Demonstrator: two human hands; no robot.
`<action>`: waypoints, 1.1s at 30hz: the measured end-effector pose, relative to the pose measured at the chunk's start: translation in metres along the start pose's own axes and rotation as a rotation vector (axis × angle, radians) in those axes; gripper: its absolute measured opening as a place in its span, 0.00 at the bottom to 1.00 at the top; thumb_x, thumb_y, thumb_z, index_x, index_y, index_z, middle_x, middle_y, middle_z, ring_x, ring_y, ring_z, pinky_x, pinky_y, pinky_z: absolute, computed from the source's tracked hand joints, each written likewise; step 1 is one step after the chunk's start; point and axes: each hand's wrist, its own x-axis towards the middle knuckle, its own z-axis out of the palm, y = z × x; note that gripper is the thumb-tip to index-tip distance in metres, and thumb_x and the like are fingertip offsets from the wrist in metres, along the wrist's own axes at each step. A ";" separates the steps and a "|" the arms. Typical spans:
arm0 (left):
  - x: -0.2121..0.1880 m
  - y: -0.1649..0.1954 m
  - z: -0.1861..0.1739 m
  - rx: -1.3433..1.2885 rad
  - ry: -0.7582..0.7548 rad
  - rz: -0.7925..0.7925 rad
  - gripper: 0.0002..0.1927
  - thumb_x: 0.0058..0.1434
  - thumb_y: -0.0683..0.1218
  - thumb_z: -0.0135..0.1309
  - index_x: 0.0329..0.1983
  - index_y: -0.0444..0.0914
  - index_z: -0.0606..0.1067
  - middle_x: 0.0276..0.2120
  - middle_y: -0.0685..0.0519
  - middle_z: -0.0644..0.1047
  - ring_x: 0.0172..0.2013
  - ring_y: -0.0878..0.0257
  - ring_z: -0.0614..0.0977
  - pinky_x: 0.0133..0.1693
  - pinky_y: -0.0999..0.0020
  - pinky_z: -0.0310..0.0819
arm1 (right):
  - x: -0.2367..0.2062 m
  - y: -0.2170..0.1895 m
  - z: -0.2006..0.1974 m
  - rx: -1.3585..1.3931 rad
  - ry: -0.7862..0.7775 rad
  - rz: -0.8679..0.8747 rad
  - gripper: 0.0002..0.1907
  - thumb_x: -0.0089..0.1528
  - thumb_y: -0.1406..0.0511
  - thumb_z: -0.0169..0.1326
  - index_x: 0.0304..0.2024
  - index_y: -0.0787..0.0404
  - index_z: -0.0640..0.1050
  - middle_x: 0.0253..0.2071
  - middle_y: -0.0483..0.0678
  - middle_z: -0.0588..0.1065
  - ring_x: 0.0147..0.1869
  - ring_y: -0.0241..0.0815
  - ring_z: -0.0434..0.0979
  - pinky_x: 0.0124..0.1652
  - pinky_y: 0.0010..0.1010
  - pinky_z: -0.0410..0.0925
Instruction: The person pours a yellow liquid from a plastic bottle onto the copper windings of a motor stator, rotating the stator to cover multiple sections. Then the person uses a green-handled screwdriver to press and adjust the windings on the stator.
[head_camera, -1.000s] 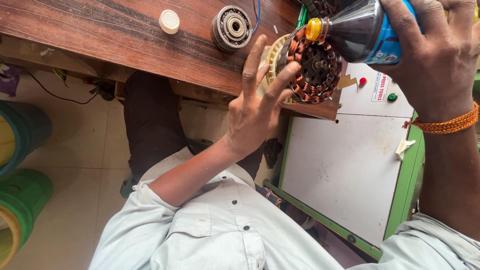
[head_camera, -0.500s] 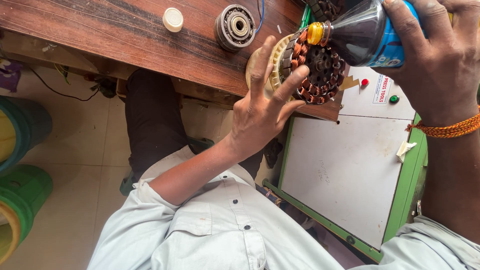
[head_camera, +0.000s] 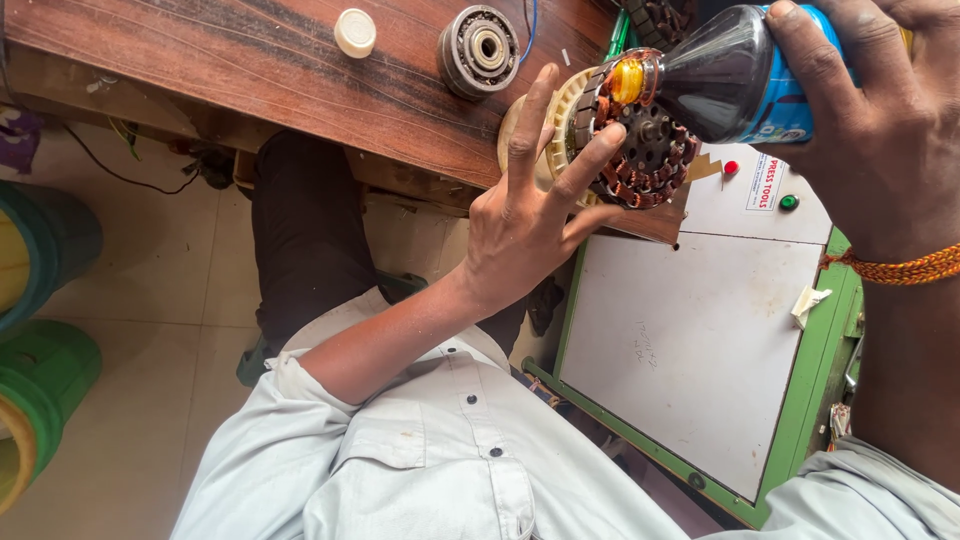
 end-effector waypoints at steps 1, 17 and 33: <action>-0.001 0.000 0.001 -0.002 -0.006 -0.010 0.57 0.60 0.59 0.70 0.82 0.67 0.44 0.75 0.46 0.43 0.69 0.43 0.70 0.54 0.70 0.80 | 0.000 0.000 0.000 0.002 0.002 -0.007 0.34 0.62 0.53 0.62 0.67 0.60 0.71 0.66 0.48 0.67 0.68 0.45 0.65 0.65 0.34 0.66; -0.007 -0.003 0.008 -0.012 0.020 -0.005 0.48 0.66 0.59 0.65 0.80 0.65 0.47 0.77 0.45 0.46 0.68 0.48 0.72 0.54 0.72 0.82 | -0.016 0.005 0.006 0.014 -0.110 0.037 0.43 0.55 0.59 0.69 0.71 0.57 0.70 0.69 0.48 0.66 0.71 0.46 0.63 0.68 0.34 0.65; -0.012 -0.002 0.012 -0.011 -0.012 -0.018 0.47 0.71 0.49 0.65 0.78 0.68 0.44 0.76 0.47 0.43 0.64 0.51 0.76 0.50 0.77 0.81 | -0.025 0.006 0.012 0.126 -0.064 0.042 0.37 0.60 0.58 0.68 0.69 0.58 0.71 0.68 0.51 0.67 0.74 0.49 0.63 0.72 0.38 0.64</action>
